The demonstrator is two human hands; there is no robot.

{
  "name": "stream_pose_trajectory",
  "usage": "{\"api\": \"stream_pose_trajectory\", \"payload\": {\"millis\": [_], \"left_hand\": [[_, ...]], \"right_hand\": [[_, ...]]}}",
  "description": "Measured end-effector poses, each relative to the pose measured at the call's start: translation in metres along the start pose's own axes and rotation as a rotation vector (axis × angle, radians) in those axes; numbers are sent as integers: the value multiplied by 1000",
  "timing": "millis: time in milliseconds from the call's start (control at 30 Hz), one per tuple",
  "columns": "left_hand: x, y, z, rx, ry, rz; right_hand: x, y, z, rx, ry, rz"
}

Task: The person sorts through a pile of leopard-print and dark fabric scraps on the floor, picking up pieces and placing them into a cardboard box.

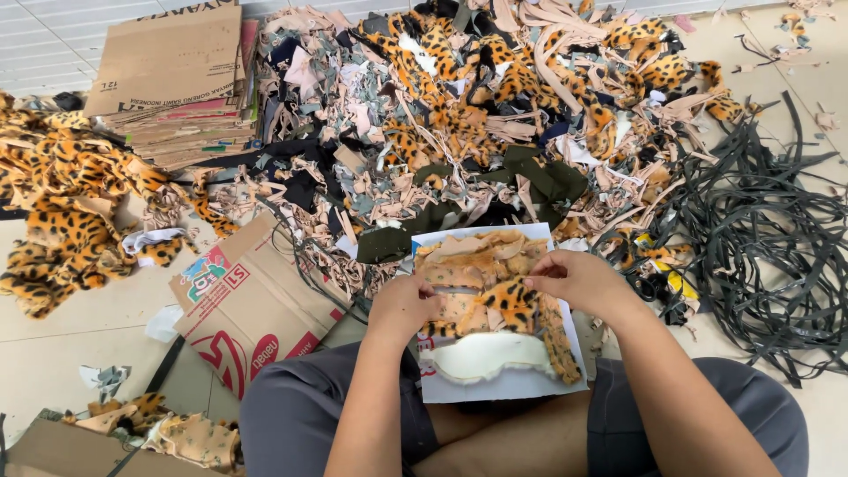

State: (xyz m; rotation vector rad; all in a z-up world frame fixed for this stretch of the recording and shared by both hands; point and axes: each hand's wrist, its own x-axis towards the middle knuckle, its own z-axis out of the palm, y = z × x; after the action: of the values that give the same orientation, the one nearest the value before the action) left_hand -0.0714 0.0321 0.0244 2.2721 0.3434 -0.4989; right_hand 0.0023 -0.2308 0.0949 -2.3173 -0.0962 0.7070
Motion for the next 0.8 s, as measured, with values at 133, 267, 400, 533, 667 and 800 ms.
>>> {"api": "stream_pose_trajectory", "payload": {"millis": [133, 267, 400, 533, 667, 800], "left_hand": [[-3, 9, -5, -58, 9, -18], [-4, 20, -14, -25, 74, 5], [14, 11, -3, 99, 196, 16], [2, 22, 7, 50, 138, 82], [8, 18, 4, 100, 204, 9], [4, 19, -2, 26, 162, -79]], "right_hand": [[12, 23, 3, 18, -20, -31], [15, 24, 4, 6, 41, -54], [15, 21, 8, -225, 164, -158], [-2, 3, 20, -179, 130, -250], [0, -5, 17, -240, 9, -346], [1, 3, 15, -334, -60, -346]]}}
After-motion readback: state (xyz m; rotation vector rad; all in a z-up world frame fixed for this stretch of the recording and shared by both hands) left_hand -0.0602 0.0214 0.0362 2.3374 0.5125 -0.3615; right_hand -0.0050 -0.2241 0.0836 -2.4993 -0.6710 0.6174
